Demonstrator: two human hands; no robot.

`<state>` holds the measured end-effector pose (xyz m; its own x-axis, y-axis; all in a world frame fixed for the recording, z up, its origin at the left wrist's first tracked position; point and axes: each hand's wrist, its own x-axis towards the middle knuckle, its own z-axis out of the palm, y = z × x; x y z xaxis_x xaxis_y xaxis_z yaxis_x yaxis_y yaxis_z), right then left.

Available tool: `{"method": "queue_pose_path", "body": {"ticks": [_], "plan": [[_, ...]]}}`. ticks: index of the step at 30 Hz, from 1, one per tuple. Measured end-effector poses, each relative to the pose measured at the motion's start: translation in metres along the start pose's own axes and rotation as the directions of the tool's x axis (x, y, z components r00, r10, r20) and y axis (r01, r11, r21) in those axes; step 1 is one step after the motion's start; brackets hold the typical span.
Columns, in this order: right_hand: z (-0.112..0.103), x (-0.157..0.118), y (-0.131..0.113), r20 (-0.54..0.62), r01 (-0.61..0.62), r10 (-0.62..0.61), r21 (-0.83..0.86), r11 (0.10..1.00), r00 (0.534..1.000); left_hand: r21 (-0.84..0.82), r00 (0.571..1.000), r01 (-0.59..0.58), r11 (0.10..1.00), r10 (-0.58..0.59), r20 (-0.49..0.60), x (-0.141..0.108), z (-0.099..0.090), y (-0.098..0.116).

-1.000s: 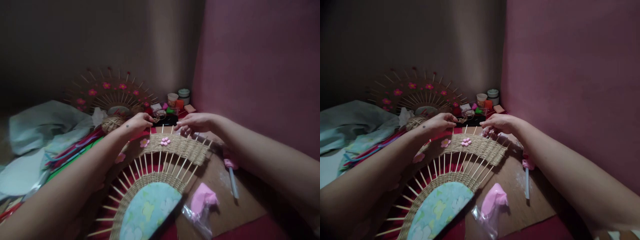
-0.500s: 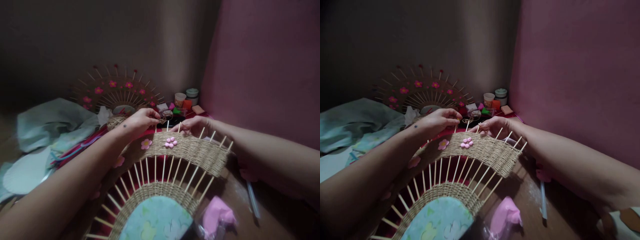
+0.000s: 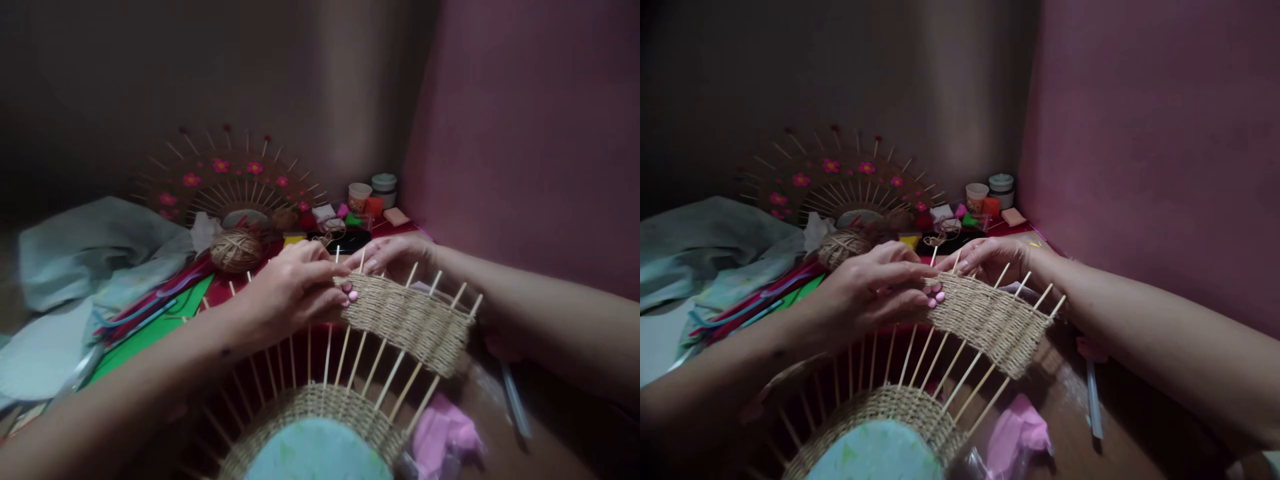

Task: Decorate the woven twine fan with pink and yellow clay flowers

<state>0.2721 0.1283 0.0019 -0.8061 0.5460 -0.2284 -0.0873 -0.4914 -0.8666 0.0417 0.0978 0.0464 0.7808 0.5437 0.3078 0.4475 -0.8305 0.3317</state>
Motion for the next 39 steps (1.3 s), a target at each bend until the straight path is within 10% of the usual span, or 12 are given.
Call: {"method": "queue_pose_path", "body": {"ticks": [39], "plan": [[-0.006, 0.002, 0.006, 0.133, 0.098, -0.101, 0.029, 0.995, 0.986, 0.444, 0.929, -0.35, 0.825, 0.368, 0.05, -0.026, 0.012, -0.001]]}}
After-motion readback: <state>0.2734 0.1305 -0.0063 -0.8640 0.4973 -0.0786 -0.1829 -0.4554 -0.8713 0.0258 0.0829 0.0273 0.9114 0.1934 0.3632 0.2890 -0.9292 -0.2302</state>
